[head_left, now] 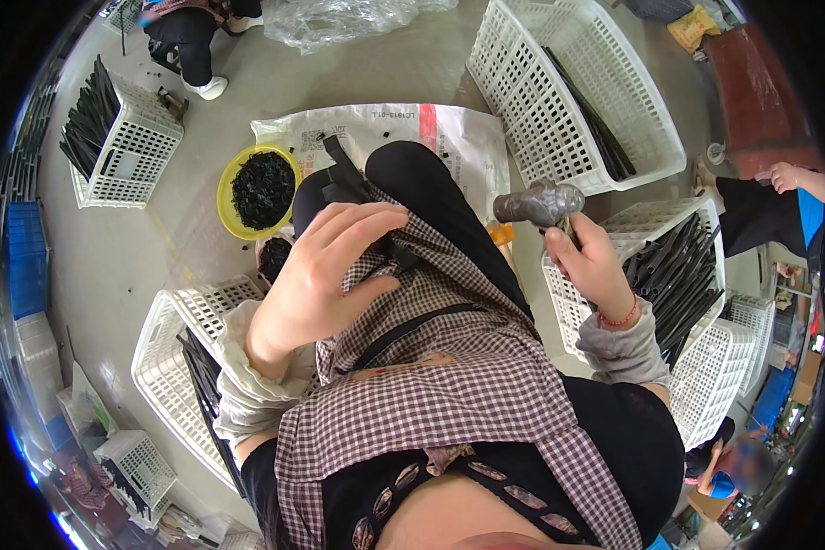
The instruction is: The person sits on the floor and repeatedly inserts small black components into square metal tubes, then uses a hammer to tap them into place. They handle the tubes and components one at a time, placing finished assemblies into a nearby basket.
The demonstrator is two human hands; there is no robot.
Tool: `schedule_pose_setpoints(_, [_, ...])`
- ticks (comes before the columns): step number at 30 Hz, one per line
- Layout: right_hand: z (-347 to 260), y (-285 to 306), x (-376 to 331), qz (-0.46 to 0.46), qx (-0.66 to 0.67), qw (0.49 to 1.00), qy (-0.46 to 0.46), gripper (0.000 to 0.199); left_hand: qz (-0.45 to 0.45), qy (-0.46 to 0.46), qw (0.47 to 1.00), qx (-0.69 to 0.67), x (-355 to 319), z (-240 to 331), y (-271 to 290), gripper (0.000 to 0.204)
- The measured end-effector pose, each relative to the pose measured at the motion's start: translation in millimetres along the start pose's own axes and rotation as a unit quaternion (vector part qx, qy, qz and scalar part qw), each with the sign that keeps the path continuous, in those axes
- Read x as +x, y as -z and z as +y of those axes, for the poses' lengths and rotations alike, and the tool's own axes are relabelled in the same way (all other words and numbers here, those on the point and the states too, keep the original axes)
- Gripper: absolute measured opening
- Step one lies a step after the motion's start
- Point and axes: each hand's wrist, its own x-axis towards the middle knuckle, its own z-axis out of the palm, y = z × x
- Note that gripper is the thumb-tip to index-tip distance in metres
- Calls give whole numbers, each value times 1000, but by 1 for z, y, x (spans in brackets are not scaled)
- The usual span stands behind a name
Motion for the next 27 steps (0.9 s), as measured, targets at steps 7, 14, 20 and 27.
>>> schedule_pose_setpoints(7, [-79,2,-10,-84,-69,983,149,33,198,79,976,37,-28,-9,-41,108])
schedule_pose_setpoints(14, [-138,-2,-4,-155,-182,940,241,35,279,103,954,-28,-36,-33,-83,147])
schedule_pose_setpoints(20, [-154,-23,5,-159,-244,918,269,29,287,108,949,-69,-33,-43,-94,143])
schedule_pose_setpoints(27, [-170,-21,21,-162,-273,909,269,27,279,130,947,-96,-33,-43,-92,138])
